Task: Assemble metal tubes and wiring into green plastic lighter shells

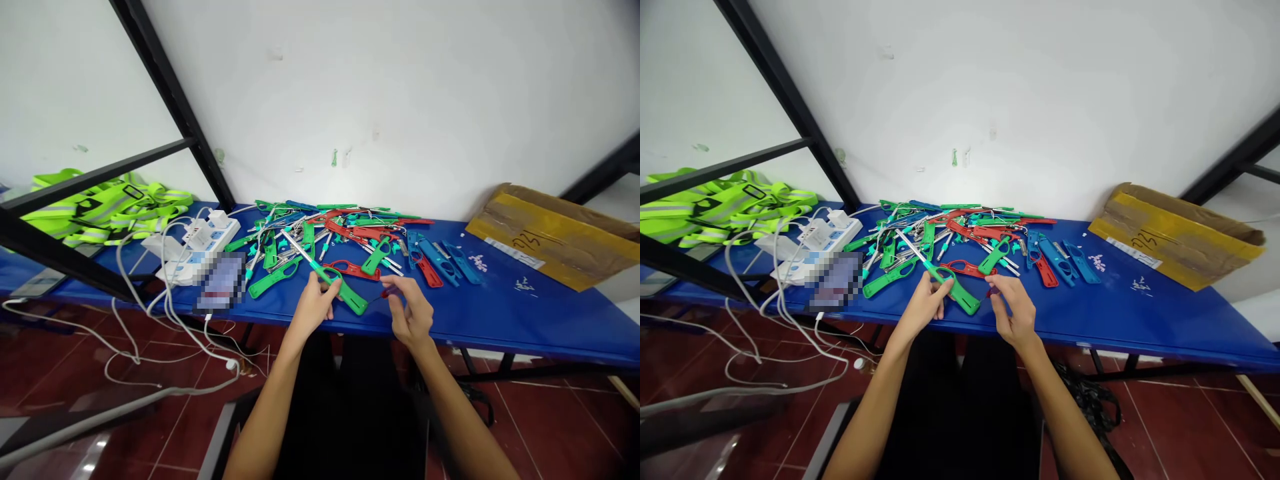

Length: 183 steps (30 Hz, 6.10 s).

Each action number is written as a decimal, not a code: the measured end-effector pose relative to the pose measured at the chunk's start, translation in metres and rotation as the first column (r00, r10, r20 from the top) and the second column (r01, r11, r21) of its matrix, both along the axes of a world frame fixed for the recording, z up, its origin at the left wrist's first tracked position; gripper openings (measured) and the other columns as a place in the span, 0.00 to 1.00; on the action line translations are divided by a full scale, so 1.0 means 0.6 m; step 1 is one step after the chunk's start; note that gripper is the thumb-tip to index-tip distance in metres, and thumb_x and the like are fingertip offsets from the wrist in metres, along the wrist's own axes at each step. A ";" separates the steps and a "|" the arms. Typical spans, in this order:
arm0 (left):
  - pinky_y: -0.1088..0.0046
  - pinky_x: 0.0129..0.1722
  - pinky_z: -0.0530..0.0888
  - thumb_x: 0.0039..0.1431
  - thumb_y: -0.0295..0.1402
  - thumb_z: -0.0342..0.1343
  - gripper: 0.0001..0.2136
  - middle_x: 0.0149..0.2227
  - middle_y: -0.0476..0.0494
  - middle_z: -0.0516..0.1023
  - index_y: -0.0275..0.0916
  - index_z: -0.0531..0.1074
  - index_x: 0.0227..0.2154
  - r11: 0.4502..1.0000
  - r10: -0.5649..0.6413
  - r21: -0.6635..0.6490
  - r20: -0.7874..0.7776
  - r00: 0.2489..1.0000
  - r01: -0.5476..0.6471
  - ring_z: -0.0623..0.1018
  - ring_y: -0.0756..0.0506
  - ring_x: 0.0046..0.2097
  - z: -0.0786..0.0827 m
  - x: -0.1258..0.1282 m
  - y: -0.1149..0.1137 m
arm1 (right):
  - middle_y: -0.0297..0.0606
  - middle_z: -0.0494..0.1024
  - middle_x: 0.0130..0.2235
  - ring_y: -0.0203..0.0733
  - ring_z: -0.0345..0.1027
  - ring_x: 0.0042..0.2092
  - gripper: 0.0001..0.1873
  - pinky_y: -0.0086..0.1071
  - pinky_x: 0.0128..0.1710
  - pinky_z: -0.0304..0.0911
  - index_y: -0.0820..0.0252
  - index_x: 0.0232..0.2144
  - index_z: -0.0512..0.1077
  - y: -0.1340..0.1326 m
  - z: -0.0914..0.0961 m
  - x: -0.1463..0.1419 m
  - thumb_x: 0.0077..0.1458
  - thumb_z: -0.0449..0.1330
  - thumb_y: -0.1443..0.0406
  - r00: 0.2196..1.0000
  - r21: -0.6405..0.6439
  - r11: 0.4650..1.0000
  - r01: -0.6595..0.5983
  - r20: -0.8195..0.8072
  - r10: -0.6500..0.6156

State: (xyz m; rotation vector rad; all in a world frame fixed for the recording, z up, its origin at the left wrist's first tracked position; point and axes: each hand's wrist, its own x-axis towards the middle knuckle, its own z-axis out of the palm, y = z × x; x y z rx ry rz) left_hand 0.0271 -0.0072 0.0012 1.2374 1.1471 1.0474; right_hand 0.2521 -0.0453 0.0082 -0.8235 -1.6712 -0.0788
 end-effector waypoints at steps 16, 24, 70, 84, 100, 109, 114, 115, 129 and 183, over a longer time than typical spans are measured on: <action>0.79 0.15 0.68 0.61 0.54 0.70 0.27 0.29 0.49 0.83 0.42 0.62 0.44 0.985 -0.170 0.053 0.044 0.985 0.167 0.76 0.51 0.17 0.013 -0.031 0.023 | 0.44 0.87 0.47 0.47 0.83 0.42 0.17 0.45 0.43 0.81 0.53 0.61 0.76 0.026 -0.008 -0.010 0.73 0.59 0.60 0.994 -0.034 0.999 0.006 -0.111 -0.010; 0.79 0.15 0.68 0.59 0.56 0.70 0.29 0.28 0.49 0.83 0.42 0.62 0.44 0.985 -0.156 0.083 0.046 0.987 0.152 0.76 0.51 0.18 0.010 -0.030 0.018 | 0.39 0.85 0.43 0.44 0.81 0.39 0.15 0.43 0.43 0.80 0.53 0.55 0.79 0.025 0.004 -0.017 0.67 0.68 0.62 0.988 0.010 1.000 0.021 -0.152 -0.020; 0.79 0.17 0.69 0.58 0.60 0.70 0.30 0.28 0.51 0.81 0.41 0.64 0.45 0.984 -0.129 0.126 0.032 0.991 0.124 0.77 0.50 0.20 -0.004 -0.034 0.019 | 0.42 0.87 0.48 0.48 0.86 0.45 0.21 0.45 0.49 0.83 0.48 0.65 0.76 0.006 -0.012 -0.002 0.74 0.62 0.63 0.976 -0.097 0.989 -0.108 -0.199 0.087; 0.79 0.17 0.69 0.58 0.60 0.69 0.30 0.28 0.51 0.81 0.42 0.64 0.45 0.984 -0.131 0.124 0.026 0.991 0.126 0.77 0.51 0.21 -0.003 -0.034 0.018 | 0.44 0.86 0.55 0.49 0.86 0.48 0.20 0.46 0.51 0.83 0.49 0.65 0.75 0.007 -0.022 -0.002 0.74 0.61 0.61 0.967 -0.128 0.982 -0.142 -0.228 0.110; 0.78 0.17 0.68 0.57 0.60 0.70 0.31 0.28 0.51 0.81 0.42 0.63 0.43 0.984 -0.131 0.126 0.028 0.991 0.127 0.77 0.50 0.20 -0.001 -0.033 0.018 | 0.39 0.86 0.44 0.47 0.84 0.43 0.22 0.44 0.46 0.82 0.50 0.63 0.75 0.010 -0.021 0.004 0.69 0.68 0.63 0.961 -0.092 0.992 -0.084 -0.271 0.056; 0.79 0.17 0.68 0.57 0.60 0.70 0.30 0.27 0.50 0.81 0.42 0.64 0.42 0.982 -0.144 0.126 0.027 0.989 0.139 0.77 0.50 0.20 0.000 -0.033 0.017 | 0.41 0.87 0.48 0.47 0.85 0.46 0.23 0.47 0.51 0.81 0.49 0.69 0.72 0.002 -0.015 0.002 0.76 0.56 0.64 0.982 -0.081 0.987 -0.140 -0.140 0.127; 0.79 0.16 0.67 0.57 0.59 0.71 0.30 0.27 0.51 0.81 0.42 0.64 0.42 0.983 -0.139 0.123 0.035 0.990 0.134 0.77 0.50 0.20 -0.002 -0.032 0.019 | 0.38 0.88 0.44 0.47 0.85 0.42 0.20 0.44 0.48 0.82 0.47 0.62 0.78 0.002 -0.011 0.005 0.71 0.65 0.63 0.984 -0.046 0.991 -0.125 -0.135 0.118; 0.79 0.16 0.67 0.57 0.59 0.71 0.29 0.27 0.51 0.81 0.42 0.64 0.42 0.983 -0.139 0.124 0.035 0.990 0.134 0.77 0.50 0.20 -0.002 -0.033 0.019 | 0.40 0.89 0.46 0.48 0.85 0.46 0.20 0.45 0.50 0.82 0.47 0.63 0.78 0.000 -0.007 0.005 0.72 0.64 0.63 0.985 -0.060 0.990 -0.131 -0.124 0.123; 0.79 0.16 0.68 0.57 0.60 0.70 0.30 0.28 0.50 0.81 0.42 0.64 0.43 0.982 -0.149 0.122 0.028 0.988 0.144 0.77 0.50 0.20 0.000 -0.032 0.019 | 0.41 0.88 0.52 0.48 0.84 0.52 0.19 0.48 0.56 0.79 0.46 0.64 0.78 -0.018 0.024 0.008 0.76 0.59 0.63 0.978 -0.163 0.969 -0.187 -0.121 0.168; 0.79 0.15 0.65 0.58 0.60 0.69 0.29 0.28 0.51 0.81 0.42 0.64 0.43 0.976 -0.162 0.152 0.025 0.986 0.157 0.76 0.51 0.19 -0.013 -0.029 0.025 | 0.43 0.81 0.48 0.48 0.78 0.47 0.17 0.43 0.48 0.75 0.48 0.61 0.78 -0.032 0.002 0.010 0.76 0.59 0.60 0.998 -0.164 0.984 0.065 0.002 -0.066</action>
